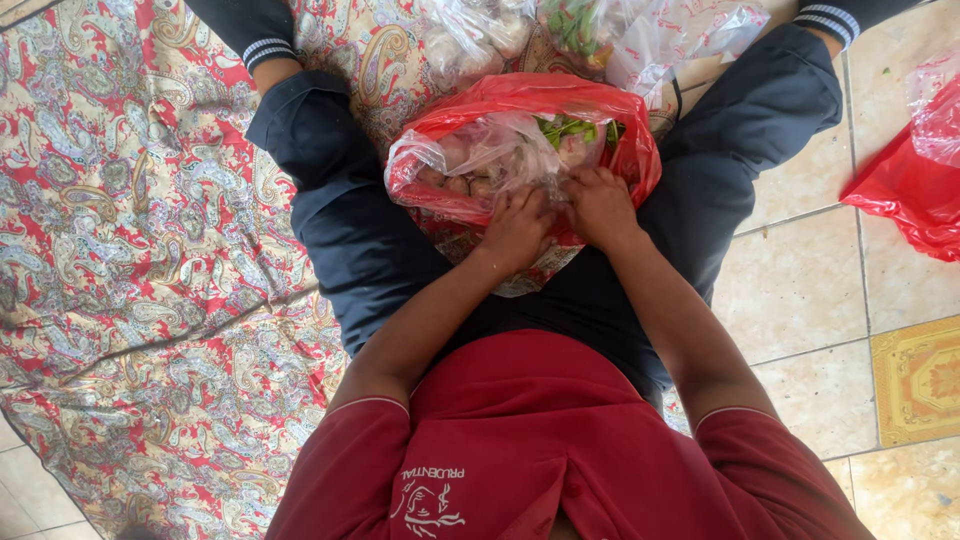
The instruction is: The person sits on a patterned mat and sorts vegetables from a large red plastic bag into smaller clear plastic bags. They handle green leafy vegetables and brown root vegetables, placing them into separate bags and tying them off.
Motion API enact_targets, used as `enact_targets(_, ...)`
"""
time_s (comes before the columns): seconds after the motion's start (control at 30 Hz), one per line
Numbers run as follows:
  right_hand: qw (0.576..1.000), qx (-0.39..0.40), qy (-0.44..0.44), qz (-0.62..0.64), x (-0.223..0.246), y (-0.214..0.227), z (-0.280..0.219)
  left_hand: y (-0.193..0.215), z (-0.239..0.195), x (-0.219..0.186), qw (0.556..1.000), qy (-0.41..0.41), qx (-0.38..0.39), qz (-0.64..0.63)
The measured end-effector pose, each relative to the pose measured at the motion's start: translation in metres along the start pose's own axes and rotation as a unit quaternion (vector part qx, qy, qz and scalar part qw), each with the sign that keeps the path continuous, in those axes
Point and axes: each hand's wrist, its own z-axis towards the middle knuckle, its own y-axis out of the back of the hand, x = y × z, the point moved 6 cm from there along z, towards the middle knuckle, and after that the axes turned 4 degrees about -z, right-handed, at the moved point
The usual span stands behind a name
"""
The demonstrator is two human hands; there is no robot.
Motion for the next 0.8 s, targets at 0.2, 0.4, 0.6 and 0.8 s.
enact_targets(0.2,0.995,-0.073,0.054,0.044,0.01,0.029,0.015,0.053,-0.022,0.011,0.994,-0.052,-0.056,-0.075)
enact_targets(0.4,0.972,-0.138,0.182,0.055,0.061,0.003,0.007,0.136,-0.073,0.086,0.96,0.143,-0.193,0.144)
enact_targets(0.6,0.987,-0.009,0.159,-0.01,0.115,-0.069,0.073,0.113,-0.061,0.128,0.961,0.234,-0.121,0.082)
enact_targets(0.8,0.966,0.13,0.02,-0.222,0.07,-0.028,0.111,0.093,-0.081,0.161,0.927,0.374,-0.029,-0.002)
